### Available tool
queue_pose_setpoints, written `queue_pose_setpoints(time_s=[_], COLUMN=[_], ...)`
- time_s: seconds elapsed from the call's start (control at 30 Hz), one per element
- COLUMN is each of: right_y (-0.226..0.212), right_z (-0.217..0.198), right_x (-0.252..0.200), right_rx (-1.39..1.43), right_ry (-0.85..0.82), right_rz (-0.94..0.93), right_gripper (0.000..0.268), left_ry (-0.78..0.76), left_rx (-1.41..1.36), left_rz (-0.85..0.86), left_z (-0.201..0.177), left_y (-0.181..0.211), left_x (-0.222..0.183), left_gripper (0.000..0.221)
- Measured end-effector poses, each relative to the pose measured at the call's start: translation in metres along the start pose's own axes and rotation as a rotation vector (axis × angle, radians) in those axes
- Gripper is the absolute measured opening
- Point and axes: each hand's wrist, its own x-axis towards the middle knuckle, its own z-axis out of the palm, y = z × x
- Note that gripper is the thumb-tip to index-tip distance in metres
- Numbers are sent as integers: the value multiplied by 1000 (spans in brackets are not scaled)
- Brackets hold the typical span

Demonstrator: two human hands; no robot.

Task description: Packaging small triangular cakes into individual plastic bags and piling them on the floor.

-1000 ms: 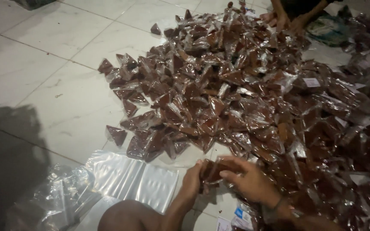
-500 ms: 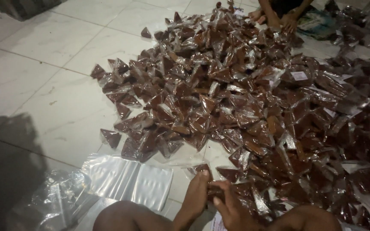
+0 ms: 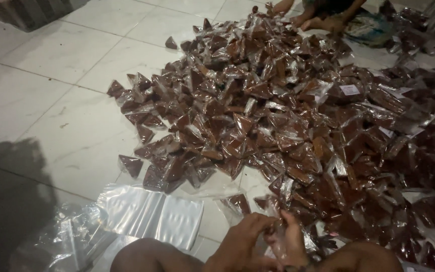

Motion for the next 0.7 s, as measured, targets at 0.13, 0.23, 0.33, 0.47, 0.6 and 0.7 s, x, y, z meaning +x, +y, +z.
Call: queue_pose_setpoints(time_s=[0.13, 0.23, 0.33, 0.47, 0.6, 0.7], right_y=[-17, -13, -19, -9, -3, 25], right_z=[20, 34, 45, 57, 68, 47], right_x=[-11, -27, -45, -56, -53, -23], right_rx=[-41, -106, -73, -455, -681, -1122], right_ry=[234, 160, -51, -46, -32, -116], right_rz=[81, 8, -93, -183, -290, -698], right_gripper=[38, 44, 40, 37, 41, 42], left_ry=[-5, 143, 213, 332, 436, 434], left_rx=[107, -115, -441, -486, -315, -441], left_rz=[75, -53, -474, -570, -578, -754], left_z=[13, 26, 22, 19, 34, 27], left_y=[-10, -22, -29, -51, -44, -29], left_x=[-5, 0, 6, 4, -1, 3], left_gripper=[38, 11, 16, 3, 18, 29])
